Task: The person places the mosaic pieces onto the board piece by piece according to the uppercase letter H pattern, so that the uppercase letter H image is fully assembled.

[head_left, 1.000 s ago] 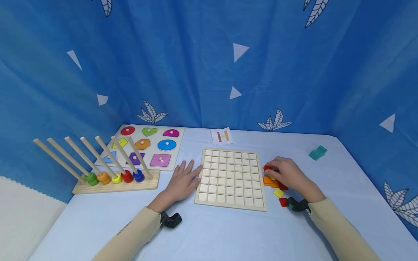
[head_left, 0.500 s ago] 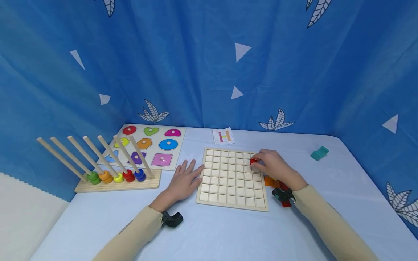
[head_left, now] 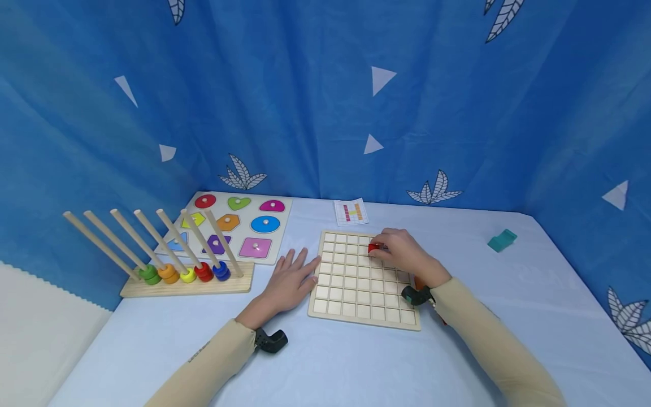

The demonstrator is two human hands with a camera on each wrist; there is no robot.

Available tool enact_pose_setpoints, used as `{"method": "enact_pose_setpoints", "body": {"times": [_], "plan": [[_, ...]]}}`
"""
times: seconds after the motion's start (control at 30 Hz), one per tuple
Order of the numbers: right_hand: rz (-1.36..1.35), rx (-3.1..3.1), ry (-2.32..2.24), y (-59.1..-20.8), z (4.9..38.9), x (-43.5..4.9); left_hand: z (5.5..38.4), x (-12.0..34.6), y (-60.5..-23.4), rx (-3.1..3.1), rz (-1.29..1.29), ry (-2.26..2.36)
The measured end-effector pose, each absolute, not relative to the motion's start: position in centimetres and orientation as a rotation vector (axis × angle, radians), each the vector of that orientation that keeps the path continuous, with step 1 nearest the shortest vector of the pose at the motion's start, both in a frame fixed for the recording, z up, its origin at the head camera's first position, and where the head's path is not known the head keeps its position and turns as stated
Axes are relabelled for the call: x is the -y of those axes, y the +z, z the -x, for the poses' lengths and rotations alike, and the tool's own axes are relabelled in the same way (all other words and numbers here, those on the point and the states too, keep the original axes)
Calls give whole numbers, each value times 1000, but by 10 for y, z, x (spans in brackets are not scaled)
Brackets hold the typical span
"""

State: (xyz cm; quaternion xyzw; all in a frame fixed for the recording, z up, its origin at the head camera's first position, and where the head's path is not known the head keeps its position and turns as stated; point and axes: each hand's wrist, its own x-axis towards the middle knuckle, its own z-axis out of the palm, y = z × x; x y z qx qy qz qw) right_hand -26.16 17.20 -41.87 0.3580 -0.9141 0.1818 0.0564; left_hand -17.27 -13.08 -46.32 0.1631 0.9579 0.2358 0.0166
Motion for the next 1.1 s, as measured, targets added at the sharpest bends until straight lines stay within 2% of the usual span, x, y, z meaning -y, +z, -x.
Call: {"method": "enact_pose_setpoints", "body": {"times": [1.1], "plan": [[-1142, 2800, 509, -429, 280, -125, 174, 130, -464, -2965, -495, 716]]}}
